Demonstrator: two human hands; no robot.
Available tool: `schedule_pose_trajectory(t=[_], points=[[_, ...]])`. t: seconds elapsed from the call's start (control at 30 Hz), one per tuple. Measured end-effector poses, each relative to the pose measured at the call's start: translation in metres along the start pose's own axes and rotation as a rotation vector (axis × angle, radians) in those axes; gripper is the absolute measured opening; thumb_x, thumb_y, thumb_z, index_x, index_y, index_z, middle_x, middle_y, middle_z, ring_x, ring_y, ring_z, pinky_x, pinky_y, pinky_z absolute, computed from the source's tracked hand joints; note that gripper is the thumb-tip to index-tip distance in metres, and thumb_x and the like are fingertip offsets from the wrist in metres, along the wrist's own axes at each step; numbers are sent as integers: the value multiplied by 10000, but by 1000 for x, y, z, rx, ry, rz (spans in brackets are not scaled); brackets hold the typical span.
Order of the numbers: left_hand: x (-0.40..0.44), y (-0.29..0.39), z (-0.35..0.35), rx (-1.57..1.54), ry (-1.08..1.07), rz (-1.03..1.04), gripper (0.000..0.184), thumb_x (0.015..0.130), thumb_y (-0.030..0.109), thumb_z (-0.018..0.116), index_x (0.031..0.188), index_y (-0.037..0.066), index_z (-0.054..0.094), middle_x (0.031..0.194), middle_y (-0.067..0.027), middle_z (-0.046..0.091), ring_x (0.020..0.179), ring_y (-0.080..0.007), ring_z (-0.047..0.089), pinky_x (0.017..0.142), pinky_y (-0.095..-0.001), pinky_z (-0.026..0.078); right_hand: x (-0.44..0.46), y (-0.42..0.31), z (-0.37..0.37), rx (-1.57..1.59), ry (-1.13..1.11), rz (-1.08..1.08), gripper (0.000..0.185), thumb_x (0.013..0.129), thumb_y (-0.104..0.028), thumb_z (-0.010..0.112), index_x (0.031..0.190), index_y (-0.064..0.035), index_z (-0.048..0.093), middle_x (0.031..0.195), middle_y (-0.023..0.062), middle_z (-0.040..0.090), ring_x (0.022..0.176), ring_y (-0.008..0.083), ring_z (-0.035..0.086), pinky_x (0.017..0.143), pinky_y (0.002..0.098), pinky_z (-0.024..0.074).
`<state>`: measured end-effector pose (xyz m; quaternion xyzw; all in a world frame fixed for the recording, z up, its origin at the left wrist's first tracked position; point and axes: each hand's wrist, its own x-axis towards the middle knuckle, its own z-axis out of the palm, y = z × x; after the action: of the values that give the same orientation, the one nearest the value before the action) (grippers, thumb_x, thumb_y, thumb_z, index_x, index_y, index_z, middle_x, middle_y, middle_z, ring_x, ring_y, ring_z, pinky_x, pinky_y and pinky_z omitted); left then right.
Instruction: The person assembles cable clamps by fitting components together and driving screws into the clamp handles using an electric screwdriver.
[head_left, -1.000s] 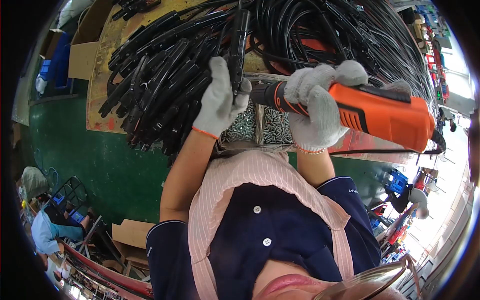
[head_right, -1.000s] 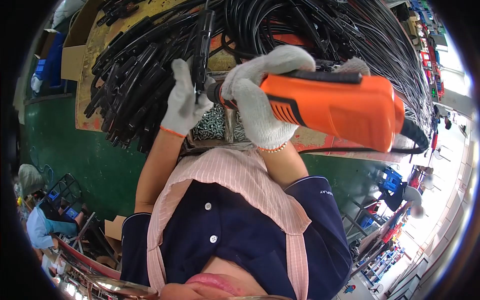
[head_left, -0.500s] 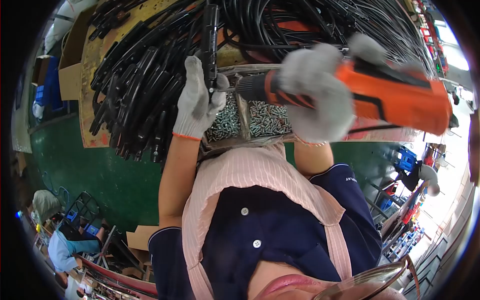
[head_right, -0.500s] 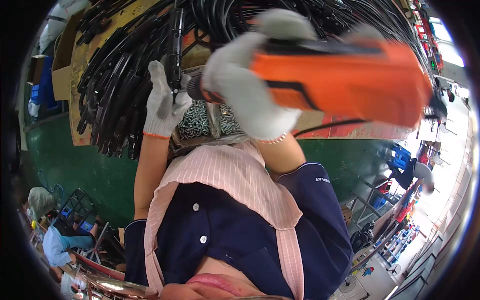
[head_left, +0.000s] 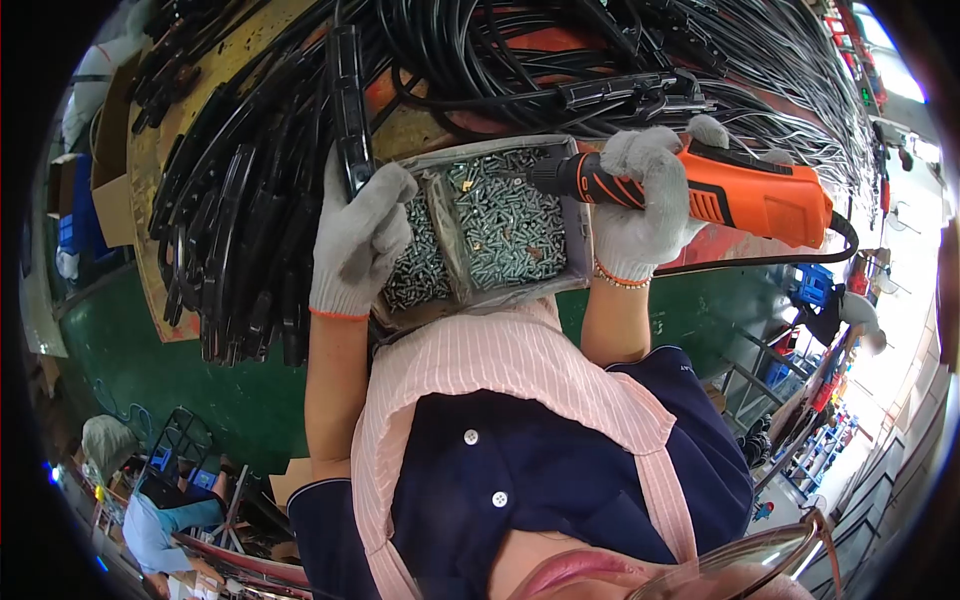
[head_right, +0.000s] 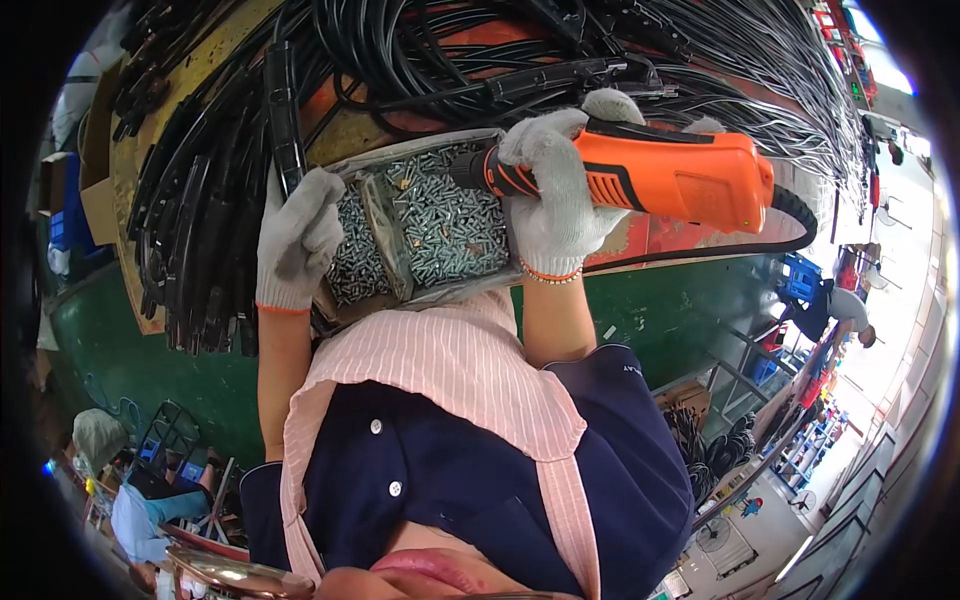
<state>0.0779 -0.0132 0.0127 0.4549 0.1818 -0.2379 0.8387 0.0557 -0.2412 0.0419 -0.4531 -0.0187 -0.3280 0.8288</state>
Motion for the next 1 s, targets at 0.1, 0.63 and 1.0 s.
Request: schedule_pose_trajectory(t=[0.1, 0.63, 1.0], points=[[1, 0, -2, 15, -2, 0, 422, 944, 50, 607, 1291, 1, 372, 820, -118, 650, 415, -42, 408, 338, -204, 316, 1, 5, -2, -36, -3, 10, 505, 838, 102, 598, 1293, -5, 407, 754, 97, 596, 623, 177, 572, 615, 368, 535], [-1, 3, 0, -12, -49, 16, 611, 878, -37, 607, 1398, 15, 291, 863, -139, 662, 475, -67, 474, 363, -202, 360, 21, -11, 7, 55, 73, 20, 418, 883, 30, 553, 1277, -7, 421, 747, 56, 532, 641, 131, 477, 635, 305, 465], [0, 2, -8, -39, -100, 20, 830, 843, 0, 680, 1492, 24, 163, 935, -151, 672, 492, -66, 488, 372, -206, 357, 39, 16, 58, 504, 55, 216, 202, 929, -25, 605, 1112, -71, 535, 732, 10, 506, 672, 94, 491, 701, 275, 482]])
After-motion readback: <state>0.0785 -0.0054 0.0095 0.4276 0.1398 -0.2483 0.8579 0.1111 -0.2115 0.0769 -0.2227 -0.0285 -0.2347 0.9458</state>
